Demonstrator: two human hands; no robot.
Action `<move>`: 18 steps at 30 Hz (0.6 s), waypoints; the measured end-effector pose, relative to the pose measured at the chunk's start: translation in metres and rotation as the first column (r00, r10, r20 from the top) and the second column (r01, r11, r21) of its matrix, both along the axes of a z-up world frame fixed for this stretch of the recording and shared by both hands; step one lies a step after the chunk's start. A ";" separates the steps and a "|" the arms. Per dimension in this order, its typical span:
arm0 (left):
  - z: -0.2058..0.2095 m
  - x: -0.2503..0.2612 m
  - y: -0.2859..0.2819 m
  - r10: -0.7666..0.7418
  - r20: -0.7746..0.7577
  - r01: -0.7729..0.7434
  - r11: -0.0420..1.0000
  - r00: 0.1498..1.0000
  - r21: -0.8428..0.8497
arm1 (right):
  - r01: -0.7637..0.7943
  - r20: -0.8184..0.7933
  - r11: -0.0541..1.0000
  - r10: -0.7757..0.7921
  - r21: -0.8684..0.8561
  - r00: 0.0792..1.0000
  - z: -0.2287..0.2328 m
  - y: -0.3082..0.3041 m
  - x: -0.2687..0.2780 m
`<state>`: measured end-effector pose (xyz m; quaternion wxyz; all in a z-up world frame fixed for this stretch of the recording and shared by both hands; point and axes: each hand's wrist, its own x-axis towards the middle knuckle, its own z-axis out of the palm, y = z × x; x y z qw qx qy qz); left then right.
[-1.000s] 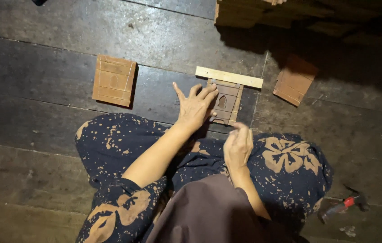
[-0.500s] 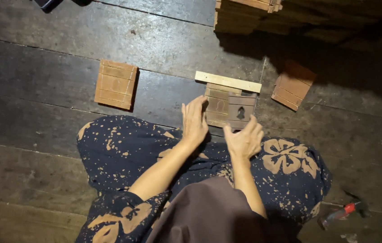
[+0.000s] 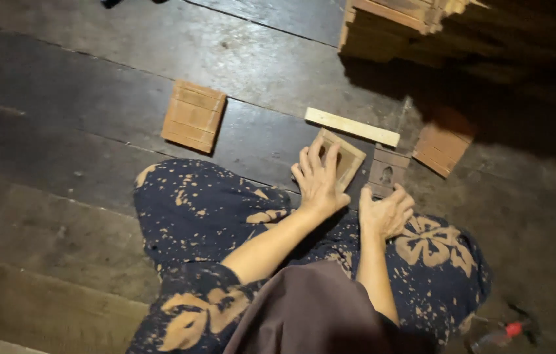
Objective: The person sits on the floor and uses a stencil and a blue marker to trace a design onto small wooden blocks. They repeatedly pick up a block, align the stencil, trace the pattern, and then place the finished block aside.
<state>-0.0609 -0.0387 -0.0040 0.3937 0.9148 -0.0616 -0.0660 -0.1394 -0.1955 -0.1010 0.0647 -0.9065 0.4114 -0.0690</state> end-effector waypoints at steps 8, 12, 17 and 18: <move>0.040 0.078 0.165 0.113 0.258 -0.176 0.956 0.959 0.236 | -0.042 0.149 0.997 0.051 -0.062 0.987 0.007 0.006 0.001; 0.010 0.111 0.227 0.136 0.345 -0.256 0.908 0.929 0.333 | -0.057 0.156 0.994 0.071 -0.094 0.985 0.005 0.006 0.002; 0.005 0.118 0.235 0.351 -0.270 -0.214 0.878 0.897 0.429 | -0.067 0.150 0.993 0.082 -0.100 0.985 0.001 0.002 -0.001; -0.002 0.119 0.239 0.351 -0.271 -0.214 0.878 0.896 0.429 | -0.068 0.149 0.993 0.083 -0.101 0.985 0.002 0.003 0.000</move>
